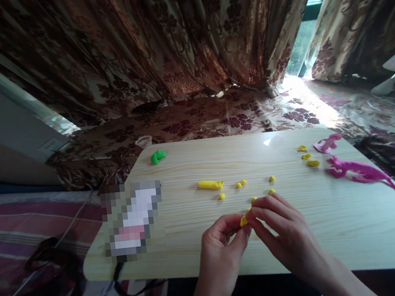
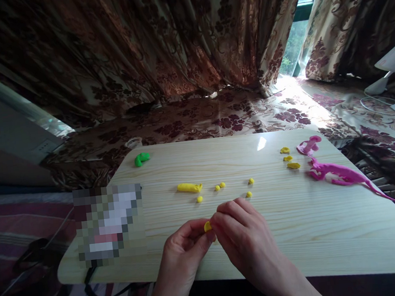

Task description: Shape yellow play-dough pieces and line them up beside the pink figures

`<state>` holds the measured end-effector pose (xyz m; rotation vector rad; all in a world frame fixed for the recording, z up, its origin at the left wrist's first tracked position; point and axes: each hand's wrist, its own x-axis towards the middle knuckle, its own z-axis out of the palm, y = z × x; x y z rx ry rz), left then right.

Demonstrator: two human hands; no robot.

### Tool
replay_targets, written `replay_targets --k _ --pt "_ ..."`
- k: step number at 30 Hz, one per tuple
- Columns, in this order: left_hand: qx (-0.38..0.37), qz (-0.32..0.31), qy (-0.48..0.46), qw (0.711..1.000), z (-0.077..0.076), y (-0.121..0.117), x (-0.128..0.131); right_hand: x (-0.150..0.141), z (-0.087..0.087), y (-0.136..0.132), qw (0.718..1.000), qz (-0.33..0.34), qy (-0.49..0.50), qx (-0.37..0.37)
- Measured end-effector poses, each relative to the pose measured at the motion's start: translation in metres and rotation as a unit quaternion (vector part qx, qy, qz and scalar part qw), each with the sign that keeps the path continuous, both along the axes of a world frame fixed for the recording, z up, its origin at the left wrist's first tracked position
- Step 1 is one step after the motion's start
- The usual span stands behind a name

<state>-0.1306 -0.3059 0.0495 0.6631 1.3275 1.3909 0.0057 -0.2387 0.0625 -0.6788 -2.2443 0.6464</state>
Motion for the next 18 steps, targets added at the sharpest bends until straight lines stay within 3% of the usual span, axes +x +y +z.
replay_targets --k 5,9,18 --pt "-0.008 0.026 -0.098 0.995 -0.0015 0.0004 -0.0001 0.0025 0.0004 -0.0003 0.997 -0.045 0.03 -0.048" --pt "-0.012 0.026 -0.137 0.99 0.0008 -0.0006 0.0017 0.004 0.0013 -0.0003 0.994 -0.04 0.023 -0.095" --pt "-0.018 0.065 -0.1 0.993 0.0043 0.0032 0.0062 0.0022 -0.0054 -0.0026 0.996 -0.031 0.039 -0.077"
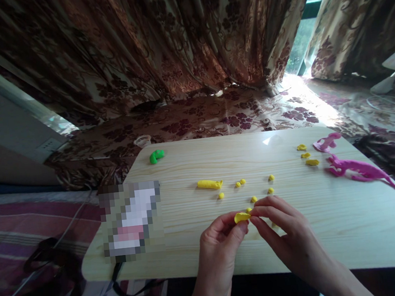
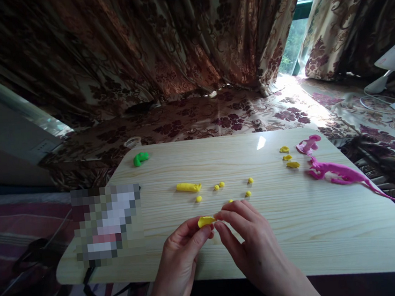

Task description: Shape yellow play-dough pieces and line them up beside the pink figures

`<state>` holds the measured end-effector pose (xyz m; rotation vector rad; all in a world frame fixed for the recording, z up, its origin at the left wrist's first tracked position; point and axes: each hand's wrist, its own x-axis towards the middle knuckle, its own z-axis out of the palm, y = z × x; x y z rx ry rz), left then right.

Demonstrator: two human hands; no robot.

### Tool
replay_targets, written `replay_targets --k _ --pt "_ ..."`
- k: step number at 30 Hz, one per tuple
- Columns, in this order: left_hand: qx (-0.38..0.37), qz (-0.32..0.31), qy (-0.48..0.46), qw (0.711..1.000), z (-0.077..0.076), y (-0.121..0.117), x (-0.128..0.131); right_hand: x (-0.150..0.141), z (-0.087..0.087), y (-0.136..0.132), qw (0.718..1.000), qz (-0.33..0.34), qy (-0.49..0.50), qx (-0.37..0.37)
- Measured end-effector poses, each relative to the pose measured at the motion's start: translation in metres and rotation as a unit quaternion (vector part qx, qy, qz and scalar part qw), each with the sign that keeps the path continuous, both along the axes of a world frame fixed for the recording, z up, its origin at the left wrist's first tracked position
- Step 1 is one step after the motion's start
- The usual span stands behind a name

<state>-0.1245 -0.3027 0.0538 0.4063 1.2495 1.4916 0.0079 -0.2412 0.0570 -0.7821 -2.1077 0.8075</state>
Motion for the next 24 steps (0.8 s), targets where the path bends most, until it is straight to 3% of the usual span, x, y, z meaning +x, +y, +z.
replay_targets --k 4,11,16,24 --pt "-0.013 -0.001 0.048 0.999 -0.004 0.0 -0.001 0.004 -0.001 0.0 0.999 -0.017 -0.006 0.026" --pt "0.022 -0.07 0.153 0.985 -0.005 -0.002 -0.003 0.005 0.003 0.001 0.999 -0.009 -0.027 0.036" --pt "0.044 -0.111 0.261 0.958 0.0 -0.004 -0.003 0.007 0.012 0.004 0.993 0.051 -0.09 0.053" --pt "0.039 -0.11 0.268 0.956 0.0 -0.004 -0.005 0.005 0.008 0.002 0.994 0.042 -0.073 0.063"
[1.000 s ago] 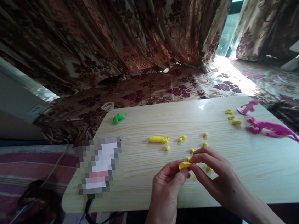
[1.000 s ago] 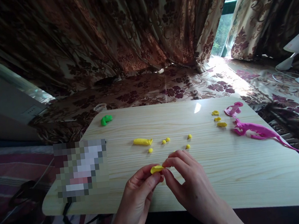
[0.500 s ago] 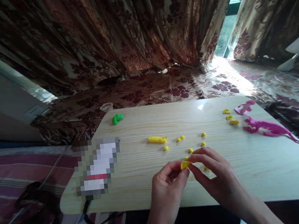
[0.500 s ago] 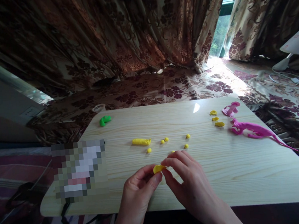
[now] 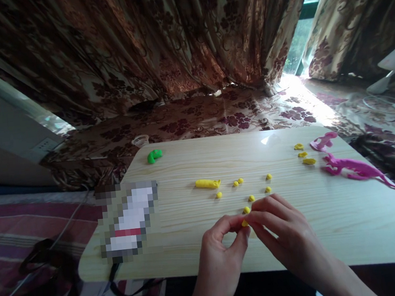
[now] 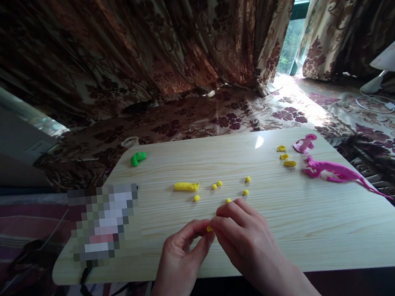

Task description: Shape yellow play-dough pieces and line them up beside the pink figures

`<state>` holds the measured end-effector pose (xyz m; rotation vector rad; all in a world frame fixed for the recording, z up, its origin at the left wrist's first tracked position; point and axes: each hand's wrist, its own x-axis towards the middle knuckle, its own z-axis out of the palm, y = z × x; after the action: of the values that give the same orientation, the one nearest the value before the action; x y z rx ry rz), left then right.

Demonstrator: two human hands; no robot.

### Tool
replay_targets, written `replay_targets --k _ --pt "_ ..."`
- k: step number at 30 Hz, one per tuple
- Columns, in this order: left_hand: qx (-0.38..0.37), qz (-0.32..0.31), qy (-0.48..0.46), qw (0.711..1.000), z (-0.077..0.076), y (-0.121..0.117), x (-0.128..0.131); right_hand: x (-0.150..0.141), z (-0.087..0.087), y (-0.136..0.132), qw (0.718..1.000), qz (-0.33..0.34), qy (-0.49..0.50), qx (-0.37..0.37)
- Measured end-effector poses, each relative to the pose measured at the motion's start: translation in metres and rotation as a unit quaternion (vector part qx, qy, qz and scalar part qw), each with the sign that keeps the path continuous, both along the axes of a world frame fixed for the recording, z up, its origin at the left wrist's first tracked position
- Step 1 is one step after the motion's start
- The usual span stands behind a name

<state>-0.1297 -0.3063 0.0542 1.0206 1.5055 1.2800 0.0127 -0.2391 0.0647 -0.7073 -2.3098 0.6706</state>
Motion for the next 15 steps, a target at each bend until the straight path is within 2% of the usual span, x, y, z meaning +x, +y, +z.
replay_targets --k 3,6,10,15 --pt "-0.01 0.01 -0.031 0.999 -0.0036 -0.0004 -0.0004 0.0023 -0.0028 0.0004 1.0 -0.007 0.014 0.0" --pt "-0.025 0.032 -0.046 0.998 -0.0066 -0.0011 -0.0002 0.0058 -0.0039 0.0024 0.998 -0.055 0.036 -0.005" --pt "-0.016 0.044 -0.038 0.998 -0.005 -0.0005 0.0014 0.0057 -0.0047 0.001 0.997 -0.069 0.023 -0.017" --pt "0.005 0.045 0.003 0.999 -0.0017 0.0023 0.0032 0.0029 -0.0079 -0.0034 0.995 -0.074 0.056 -0.024"
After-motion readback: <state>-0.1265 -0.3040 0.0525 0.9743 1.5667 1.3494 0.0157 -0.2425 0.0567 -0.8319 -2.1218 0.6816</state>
